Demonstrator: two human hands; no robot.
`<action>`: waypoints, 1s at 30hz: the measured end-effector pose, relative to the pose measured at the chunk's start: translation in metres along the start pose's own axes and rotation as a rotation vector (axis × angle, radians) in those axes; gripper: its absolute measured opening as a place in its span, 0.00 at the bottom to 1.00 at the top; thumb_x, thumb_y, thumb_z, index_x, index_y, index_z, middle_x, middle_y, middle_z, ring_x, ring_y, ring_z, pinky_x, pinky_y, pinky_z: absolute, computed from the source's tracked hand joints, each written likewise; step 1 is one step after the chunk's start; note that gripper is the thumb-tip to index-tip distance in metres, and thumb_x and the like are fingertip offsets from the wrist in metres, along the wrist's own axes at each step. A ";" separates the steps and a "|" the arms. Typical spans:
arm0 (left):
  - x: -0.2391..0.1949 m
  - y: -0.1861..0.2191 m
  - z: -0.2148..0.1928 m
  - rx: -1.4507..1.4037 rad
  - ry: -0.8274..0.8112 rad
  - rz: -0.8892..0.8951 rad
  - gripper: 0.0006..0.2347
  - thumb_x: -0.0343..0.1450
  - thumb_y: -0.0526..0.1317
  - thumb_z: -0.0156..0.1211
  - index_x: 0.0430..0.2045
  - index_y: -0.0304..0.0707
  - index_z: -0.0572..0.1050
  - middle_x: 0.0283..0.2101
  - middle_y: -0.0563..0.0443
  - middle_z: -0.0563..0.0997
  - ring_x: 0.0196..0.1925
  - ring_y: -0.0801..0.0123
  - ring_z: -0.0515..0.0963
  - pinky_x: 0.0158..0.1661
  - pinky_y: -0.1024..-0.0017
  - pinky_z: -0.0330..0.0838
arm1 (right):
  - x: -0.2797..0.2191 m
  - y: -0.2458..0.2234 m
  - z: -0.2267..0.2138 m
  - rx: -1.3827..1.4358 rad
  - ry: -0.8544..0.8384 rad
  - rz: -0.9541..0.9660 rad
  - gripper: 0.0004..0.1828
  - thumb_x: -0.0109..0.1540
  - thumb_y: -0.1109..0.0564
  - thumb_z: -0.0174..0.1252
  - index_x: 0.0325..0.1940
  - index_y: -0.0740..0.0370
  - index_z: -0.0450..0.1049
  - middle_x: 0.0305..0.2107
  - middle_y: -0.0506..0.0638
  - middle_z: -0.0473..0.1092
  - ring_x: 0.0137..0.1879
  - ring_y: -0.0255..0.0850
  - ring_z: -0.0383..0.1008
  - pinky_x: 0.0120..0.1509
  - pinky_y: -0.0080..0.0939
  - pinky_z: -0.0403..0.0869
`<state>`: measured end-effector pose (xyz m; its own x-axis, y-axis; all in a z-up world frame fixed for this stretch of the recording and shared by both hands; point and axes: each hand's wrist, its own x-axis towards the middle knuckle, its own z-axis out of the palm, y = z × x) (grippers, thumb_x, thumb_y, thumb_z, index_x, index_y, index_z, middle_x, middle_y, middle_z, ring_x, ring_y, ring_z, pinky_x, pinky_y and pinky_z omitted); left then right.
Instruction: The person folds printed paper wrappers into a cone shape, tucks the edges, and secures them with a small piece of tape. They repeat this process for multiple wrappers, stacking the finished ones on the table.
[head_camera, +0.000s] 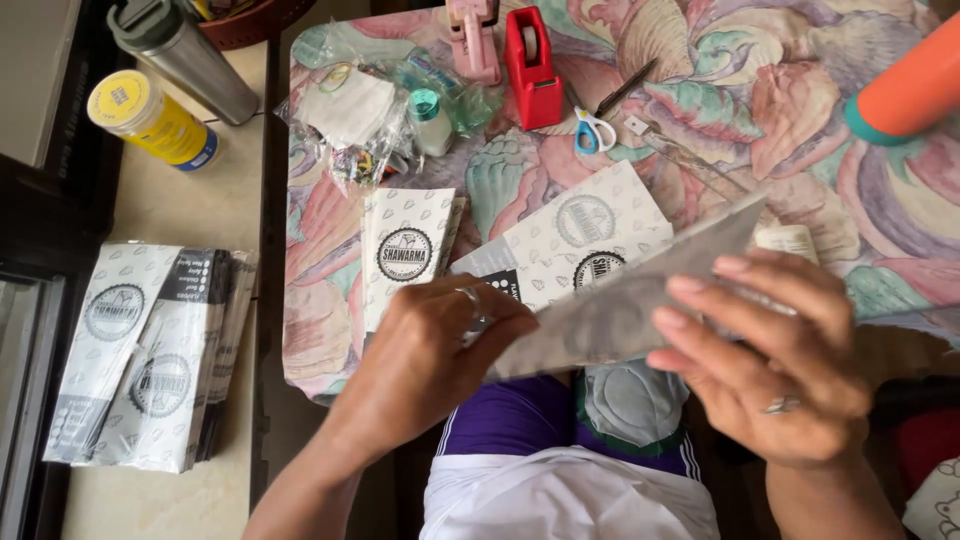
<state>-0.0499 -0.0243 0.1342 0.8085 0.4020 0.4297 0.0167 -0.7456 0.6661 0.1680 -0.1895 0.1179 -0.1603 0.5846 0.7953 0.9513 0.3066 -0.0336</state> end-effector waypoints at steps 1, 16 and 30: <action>0.000 -0.004 0.007 -0.004 -0.003 0.006 0.03 0.71 0.33 0.65 0.30 0.31 0.80 0.32 0.46 0.85 0.31 0.62 0.86 0.34 0.67 0.77 | 0.003 -0.001 -0.001 -0.007 0.000 0.003 0.13 0.65 0.53 0.61 0.48 0.64 0.78 0.46 0.58 0.77 0.57 0.56 0.72 0.64 0.61 0.75; -0.002 -0.033 0.053 -0.192 -0.209 -0.206 0.04 0.68 0.39 0.67 0.27 0.40 0.82 0.28 0.55 0.88 0.28 0.73 0.87 0.32 0.75 0.75 | -0.002 0.008 0.025 0.058 -0.294 -0.044 0.10 0.62 0.58 0.69 0.40 0.63 0.74 0.34 0.50 0.67 0.44 0.49 0.66 0.59 0.57 0.72; 0.035 -0.093 0.071 0.176 0.070 0.021 0.07 0.77 0.35 0.57 0.30 0.30 0.73 0.22 0.43 0.77 0.17 0.55 0.74 0.20 0.60 0.64 | -0.029 -0.040 -0.023 0.076 -0.396 -0.226 0.11 0.67 0.61 0.45 0.36 0.63 0.73 0.43 0.59 0.76 0.46 0.54 0.79 0.45 0.54 0.75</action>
<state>0.0185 0.0214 0.0448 0.7668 0.4170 0.4880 0.1079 -0.8332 0.5423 0.1405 -0.2360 0.1101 -0.4640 0.7343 0.4956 0.8612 0.5050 0.0579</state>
